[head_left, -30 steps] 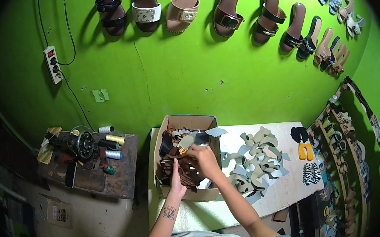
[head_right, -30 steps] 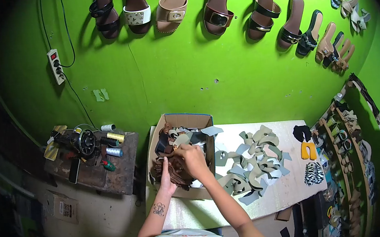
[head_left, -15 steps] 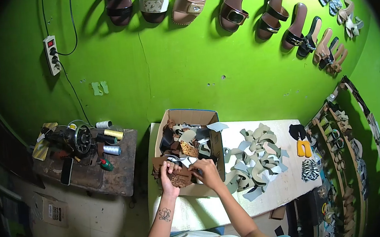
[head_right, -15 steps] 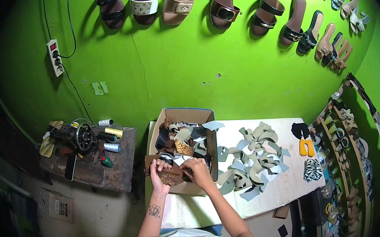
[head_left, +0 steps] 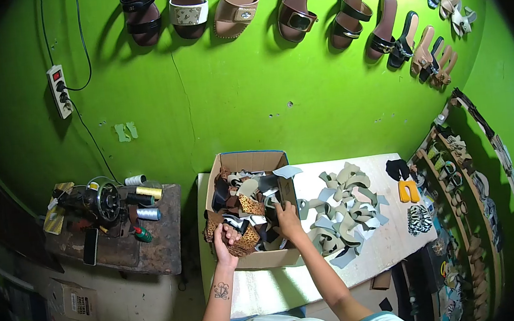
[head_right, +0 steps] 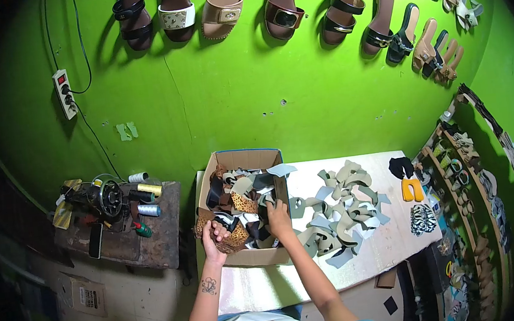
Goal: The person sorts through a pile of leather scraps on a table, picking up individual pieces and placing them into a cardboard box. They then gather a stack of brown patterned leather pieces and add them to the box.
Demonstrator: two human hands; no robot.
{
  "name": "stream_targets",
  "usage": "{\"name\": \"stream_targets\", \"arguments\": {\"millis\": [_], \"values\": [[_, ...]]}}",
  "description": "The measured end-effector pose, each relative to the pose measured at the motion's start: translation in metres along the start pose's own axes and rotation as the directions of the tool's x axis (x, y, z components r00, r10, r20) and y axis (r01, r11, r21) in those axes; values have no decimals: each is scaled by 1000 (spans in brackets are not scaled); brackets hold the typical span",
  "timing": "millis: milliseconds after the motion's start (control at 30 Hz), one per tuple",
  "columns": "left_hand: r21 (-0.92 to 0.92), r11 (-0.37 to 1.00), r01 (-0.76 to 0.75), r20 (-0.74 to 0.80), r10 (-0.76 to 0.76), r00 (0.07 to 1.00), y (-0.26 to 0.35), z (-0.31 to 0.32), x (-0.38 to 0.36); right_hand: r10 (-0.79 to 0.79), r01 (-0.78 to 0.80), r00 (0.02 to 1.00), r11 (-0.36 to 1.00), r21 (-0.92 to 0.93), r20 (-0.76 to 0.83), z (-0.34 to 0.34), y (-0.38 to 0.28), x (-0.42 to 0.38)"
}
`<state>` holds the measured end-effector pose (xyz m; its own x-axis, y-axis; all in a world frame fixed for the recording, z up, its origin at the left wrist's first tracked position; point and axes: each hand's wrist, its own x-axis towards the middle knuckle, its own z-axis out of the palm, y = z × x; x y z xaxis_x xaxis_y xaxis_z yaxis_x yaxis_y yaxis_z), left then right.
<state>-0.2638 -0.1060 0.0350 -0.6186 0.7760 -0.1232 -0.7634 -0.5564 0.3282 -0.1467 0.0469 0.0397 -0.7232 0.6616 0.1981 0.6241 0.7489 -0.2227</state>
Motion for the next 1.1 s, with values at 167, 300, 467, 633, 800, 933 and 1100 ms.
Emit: {"name": "stream_targets", "arguments": {"millis": [167,300,467,633,800,933,1100], "values": [[-1,1000,-17,19,17,1000,-1,-2,-1,-115,125,986,989,-80,119,-22,-5,-8],[-6,1000,-15,11,15,1000,-1,1,0,-21,27,985,999,-37,169,6,5,2],[-6,1000,7,18,-7,1000,-1,-3,0,4,-34,979,989,143,205,-1,11,15],[3,1000,12,22,-12,1000,-1,-2,2,-135,-18,982,635,772,134,-44,7,34],[15,999,45,24,-46,999,0,-1,3,-187,45,982,425,904,39,-76,-12,38],[13,993,118,-2,-118,993,1,-2,0,-281,104,959,495,863,46,-80,-26,39],[66,989,135,-42,-133,990,3,1,-2,-389,192,921,528,827,34,-97,-47,36]]}}
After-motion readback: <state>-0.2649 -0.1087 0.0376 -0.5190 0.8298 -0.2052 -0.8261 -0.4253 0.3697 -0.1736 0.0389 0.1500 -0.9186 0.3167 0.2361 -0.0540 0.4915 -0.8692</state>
